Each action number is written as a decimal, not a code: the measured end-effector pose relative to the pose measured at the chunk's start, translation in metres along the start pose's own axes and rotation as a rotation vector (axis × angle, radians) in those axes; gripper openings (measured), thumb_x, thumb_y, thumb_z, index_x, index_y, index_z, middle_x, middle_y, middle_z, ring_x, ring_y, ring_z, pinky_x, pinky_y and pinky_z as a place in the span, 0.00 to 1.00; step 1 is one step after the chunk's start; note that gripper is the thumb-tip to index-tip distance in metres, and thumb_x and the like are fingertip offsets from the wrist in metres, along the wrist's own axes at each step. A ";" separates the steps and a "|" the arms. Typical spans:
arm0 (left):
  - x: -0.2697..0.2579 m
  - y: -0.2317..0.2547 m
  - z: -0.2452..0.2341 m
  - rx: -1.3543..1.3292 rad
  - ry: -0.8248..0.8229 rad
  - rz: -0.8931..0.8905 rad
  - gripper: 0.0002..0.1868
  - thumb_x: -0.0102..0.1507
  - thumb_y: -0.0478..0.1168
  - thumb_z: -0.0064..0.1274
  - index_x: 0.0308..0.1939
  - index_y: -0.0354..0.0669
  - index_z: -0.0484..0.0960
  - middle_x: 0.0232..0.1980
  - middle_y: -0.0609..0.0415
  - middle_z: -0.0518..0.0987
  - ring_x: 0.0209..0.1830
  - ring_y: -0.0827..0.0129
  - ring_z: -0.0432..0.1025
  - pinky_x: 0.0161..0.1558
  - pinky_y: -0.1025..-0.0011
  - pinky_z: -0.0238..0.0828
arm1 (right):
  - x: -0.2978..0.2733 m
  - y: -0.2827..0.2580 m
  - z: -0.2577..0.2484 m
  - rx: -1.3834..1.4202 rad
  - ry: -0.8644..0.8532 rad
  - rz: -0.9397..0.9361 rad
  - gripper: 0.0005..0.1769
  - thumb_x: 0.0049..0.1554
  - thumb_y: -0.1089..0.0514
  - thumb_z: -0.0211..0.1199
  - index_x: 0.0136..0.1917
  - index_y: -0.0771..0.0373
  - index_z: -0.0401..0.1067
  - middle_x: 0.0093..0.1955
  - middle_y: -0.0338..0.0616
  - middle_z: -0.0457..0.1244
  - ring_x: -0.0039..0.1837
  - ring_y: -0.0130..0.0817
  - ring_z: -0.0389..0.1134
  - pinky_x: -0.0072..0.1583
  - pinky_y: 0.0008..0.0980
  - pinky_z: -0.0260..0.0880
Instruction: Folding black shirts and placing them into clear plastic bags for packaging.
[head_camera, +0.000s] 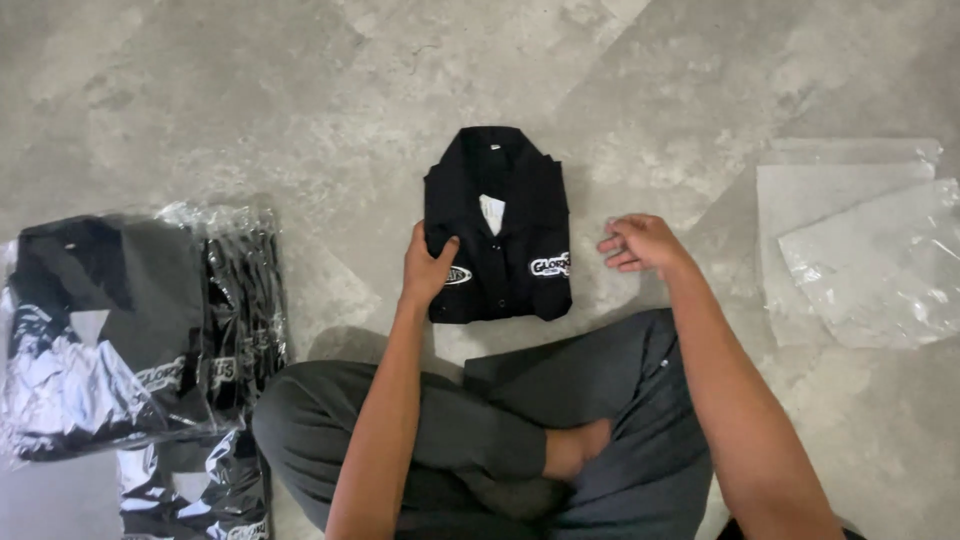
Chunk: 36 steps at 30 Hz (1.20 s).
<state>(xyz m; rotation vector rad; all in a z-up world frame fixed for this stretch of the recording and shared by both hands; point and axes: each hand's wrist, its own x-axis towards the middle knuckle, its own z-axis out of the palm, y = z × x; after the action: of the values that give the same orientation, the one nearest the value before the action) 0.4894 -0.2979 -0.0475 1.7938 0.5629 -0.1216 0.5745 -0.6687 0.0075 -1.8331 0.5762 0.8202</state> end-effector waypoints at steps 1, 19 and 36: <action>-0.001 0.002 0.000 0.000 -0.021 0.005 0.27 0.66 0.47 0.63 0.68 0.54 0.75 0.59 0.40 0.81 0.63 0.44 0.74 0.61 0.47 0.74 | 0.014 0.018 -0.025 0.010 0.018 0.007 0.21 0.65 0.47 0.57 0.62 0.64 0.73 0.57 0.63 0.70 0.53 0.62 0.75 0.54 0.58 0.76; -0.088 0.113 0.154 0.595 0.226 0.937 0.33 0.56 0.34 0.60 0.68 0.45 0.78 0.63 0.44 0.70 0.66 0.44 0.63 0.67 0.47 0.55 | -0.035 0.299 -0.266 0.026 1.446 0.003 0.20 0.55 0.59 0.72 0.56 0.64 0.66 0.53 0.51 0.57 0.59 0.60 0.65 0.60 0.56 0.71; -0.163 0.059 0.524 0.512 -1.005 0.358 0.45 0.64 0.60 0.57 0.74 0.31 0.63 0.61 0.36 0.78 0.64 0.48 0.75 0.64 0.53 0.74 | -0.045 0.410 -0.308 0.344 1.185 0.251 0.37 0.50 0.44 0.84 0.58 0.72 0.70 0.44 0.53 0.63 0.44 0.45 0.70 0.39 0.43 0.71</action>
<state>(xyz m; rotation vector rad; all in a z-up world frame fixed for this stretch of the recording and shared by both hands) 0.4793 -0.8475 -0.0944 1.9927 -0.5513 -0.9171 0.3421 -1.1093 -0.1232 -1.7883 1.5880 -0.3241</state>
